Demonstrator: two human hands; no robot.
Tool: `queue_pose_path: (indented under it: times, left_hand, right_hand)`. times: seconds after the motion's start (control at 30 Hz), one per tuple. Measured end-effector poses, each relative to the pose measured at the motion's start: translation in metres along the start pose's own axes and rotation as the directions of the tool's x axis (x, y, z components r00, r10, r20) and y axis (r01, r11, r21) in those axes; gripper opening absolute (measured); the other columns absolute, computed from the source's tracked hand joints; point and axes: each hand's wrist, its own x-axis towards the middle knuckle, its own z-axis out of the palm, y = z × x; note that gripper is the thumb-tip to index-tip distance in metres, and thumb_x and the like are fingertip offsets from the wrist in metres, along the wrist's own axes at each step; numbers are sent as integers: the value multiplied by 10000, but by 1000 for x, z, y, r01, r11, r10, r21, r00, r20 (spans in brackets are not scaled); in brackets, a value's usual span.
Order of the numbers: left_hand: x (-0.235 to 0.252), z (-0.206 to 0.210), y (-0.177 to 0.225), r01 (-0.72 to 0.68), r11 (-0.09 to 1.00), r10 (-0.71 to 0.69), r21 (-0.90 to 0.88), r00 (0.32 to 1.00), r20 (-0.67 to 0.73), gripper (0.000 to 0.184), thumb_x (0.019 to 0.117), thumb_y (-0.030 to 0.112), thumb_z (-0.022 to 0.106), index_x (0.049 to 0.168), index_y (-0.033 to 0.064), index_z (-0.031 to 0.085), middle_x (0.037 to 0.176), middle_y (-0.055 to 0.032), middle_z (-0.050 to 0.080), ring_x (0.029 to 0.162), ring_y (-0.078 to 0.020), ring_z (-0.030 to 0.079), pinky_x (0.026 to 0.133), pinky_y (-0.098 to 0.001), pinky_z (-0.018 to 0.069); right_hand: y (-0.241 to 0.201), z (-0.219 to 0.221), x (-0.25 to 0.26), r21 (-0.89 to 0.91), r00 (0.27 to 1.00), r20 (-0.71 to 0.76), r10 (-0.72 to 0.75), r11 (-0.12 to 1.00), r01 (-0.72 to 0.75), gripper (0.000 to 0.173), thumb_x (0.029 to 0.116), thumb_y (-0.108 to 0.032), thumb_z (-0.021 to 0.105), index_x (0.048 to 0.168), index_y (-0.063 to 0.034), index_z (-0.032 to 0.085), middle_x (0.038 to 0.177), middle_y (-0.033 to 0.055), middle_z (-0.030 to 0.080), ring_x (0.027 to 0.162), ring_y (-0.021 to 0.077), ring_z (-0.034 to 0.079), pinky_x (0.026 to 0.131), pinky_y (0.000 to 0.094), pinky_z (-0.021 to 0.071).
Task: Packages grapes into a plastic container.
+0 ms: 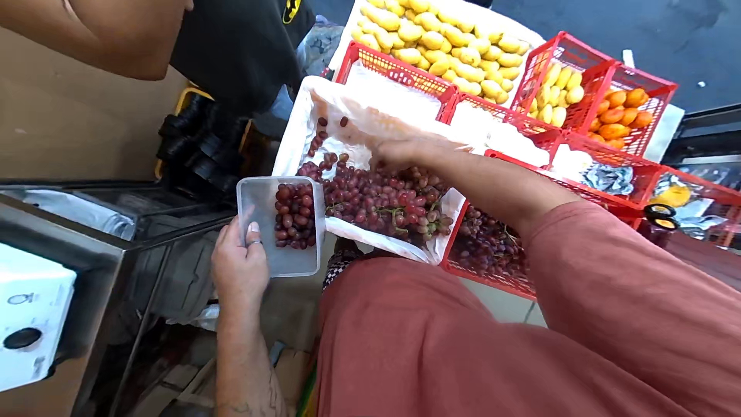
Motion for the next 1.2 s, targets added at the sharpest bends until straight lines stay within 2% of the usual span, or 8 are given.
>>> queue_pose_path:
  times: [0.17, 0.3, 0.43, 0.57, 0.77, 0.97, 1.1, 1.2]
  left_hand:
    - [2, 1, -2, -20, 1000, 20, -10, 1000, 3, 382, 1080, 280, 429, 1425, 219, 584, 1164, -121, 656, 839, -237, 685, 686, -495, 593]
    - [2, 2, -3, -22, 1000, 22, -13, 1000, 4, 388, 1079, 273, 428, 1428, 197, 579, 1123, -137, 664, 818, -240, 685, 676, -496, 591]
    - [2, 2, -2, -21, 999, 21, -24, 1000, 2, 387, 1078, 268, 423, 1425, 210, 582, 1130, -117, 661, 803, -211, 682, 660, -460, 593]
    - [2, -1, 1, -22, 999, 23, -24, 1000, 13, 389, 1071, 246, 434, 1425, 186, 584, 1196, -139, 659, 843, -228, 690, 692, -479, 594]
    - [2, -1, 3, 5, 1000, -6, 5, 1000, 17, 380, 1078, 248, 430, 1420, 183, 583, 1175, -138, 660, 833, -250, 687, 694, -504, 588]
    - [2, -2, 1, 9, 1000, -9, -30, 1000, 6, 381, 1082, 267, 435, 1424, 198, 589, 1201, -120, 644, 866, -240, 679, 712, -495, 587]
    - [3, -2, 5, -48, 999, 48, -2, 999, 11, 372, 1073, 240, 445, 1396, 149, 604, 1216, -131, 659, 945, -243, 681, 798, -495, 571]
    - [4, -3, 10, -84, 996, 84, 11, 996, 11, 368, 1057, 180, 453, 1381, 111, 613, 1200, -146, 666, 954, -245, 683, 823, -499, 567]
  right_hand:
    - [-9, -11, -26, 826, 965, -122, 234, 563, -32, 262, 888, 53, 656, 1137, -26, 627, 1018, 100, 663, 850, 183, 645, 733, 383, 578]
    - [-18, 4, -16, 984, 977, -126, 170, 146, 101, 278, 925, -42, 603, 1179, -120, 519, 1210, 105, 650, 997, 239, 676, 774, 430, 597]
    - [-36, 5, 12, 789, 891, -151, 428, 596, -152, 200, 922, -158, 752, 937, -45, 588, 776, 56, 593, 632, 143, 556, 553, 317, 471]
    - [-25, 21, 25, 271, 901, -196, 388, 904, -330, 216, 935, -214, 716, 1112, -96, 753, 1065, 139, 736, 1037, 326, 696, 954, 618, 531]
    - [-26, 14, 16, 123, 960, -122, 251, 964, -236, 202, 983, -205, 664, 1144, -121, 753, 1107, 120, 728, 1080, 297, 684, 994, 567, 519]
    - [-113, -37, -16, 619, 829, -519, 208, 760, 197, 247, 1028, -161, 617, 1237, -31, 630, 1040, 87, 695, 851, 138, 662, 763, 330, 571]
    - [-236, -57, -21, 274, 694, -699, -173, 832, 483, 256, 937, -9, 679, 1191, 5, 649, 1058, 87, 699, 936, 138, 690, 844, 310, 605]
    - [-260, -39, 3, -127, 732, -536, -419, 898, 421, 209, 884, -139, 735, 1091, -161, 753, 1114, 58, 672, 1067, 224, 631, 943, 429, 517]
